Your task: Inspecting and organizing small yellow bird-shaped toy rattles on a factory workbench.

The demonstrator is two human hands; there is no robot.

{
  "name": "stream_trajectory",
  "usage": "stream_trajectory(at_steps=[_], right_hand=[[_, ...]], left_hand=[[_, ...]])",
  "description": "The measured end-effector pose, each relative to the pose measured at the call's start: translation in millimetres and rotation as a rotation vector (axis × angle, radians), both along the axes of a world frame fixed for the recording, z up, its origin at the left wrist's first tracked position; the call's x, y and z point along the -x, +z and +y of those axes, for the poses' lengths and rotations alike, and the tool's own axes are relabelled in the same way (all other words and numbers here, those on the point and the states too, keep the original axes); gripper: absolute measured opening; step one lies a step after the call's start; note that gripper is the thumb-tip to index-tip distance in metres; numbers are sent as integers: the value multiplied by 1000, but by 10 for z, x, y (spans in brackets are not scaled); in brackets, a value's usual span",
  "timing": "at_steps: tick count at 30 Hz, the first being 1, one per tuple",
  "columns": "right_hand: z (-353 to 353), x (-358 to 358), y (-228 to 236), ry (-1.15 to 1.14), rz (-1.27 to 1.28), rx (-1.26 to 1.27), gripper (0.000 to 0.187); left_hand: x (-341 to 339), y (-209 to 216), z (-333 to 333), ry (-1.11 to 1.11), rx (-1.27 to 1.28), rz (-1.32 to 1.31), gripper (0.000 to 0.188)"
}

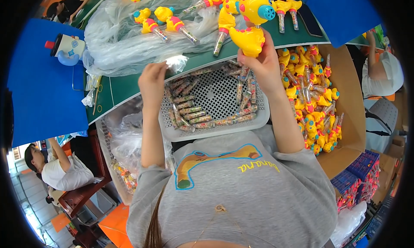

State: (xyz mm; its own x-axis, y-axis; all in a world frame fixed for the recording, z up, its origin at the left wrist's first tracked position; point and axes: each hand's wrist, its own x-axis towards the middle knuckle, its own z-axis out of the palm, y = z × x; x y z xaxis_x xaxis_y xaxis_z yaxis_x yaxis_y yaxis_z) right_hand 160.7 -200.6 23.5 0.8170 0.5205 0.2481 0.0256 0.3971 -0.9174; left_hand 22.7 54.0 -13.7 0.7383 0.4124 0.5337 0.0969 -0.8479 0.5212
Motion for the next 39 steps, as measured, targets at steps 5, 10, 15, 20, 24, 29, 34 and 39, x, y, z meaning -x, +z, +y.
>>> stream_trajectory(at_steps=[5, 10, 15, 20, 24, 29, 34, 39], right_hand=[[81, 249, 73, 69, 126, -4, 71], [357, 570, 51, 39, 53, -4, 57], [333, 613, 82, 57, 99, 55, 56], [238, 587, 171, 95, 117, 104, 67], [131, 544, 249, 114, 79, 148, 67], [68, 490, 293, 222, 34, 200, 66], [59, 489, 303, 271, -4, 239, 66], [56, 519, 272, 310, -7, 171, 65]], left_hand=[[85, 180, -111, 154, 716, -485, 12], [142, 214, -907, -45, 1195, -560, 19], [155, 219, -1179, -97, 1271, -528, 18], [232, 273, -1098, -276, 1220, -368, 17], [296, 378, -981, -404, 1173, -227, 19], [349, 462, -899, -472, 1138, 87, 25], [306, 381, -868, -571, 1153, 120, 8], [308, 296, -947, -565, 1056, 46, 3]])
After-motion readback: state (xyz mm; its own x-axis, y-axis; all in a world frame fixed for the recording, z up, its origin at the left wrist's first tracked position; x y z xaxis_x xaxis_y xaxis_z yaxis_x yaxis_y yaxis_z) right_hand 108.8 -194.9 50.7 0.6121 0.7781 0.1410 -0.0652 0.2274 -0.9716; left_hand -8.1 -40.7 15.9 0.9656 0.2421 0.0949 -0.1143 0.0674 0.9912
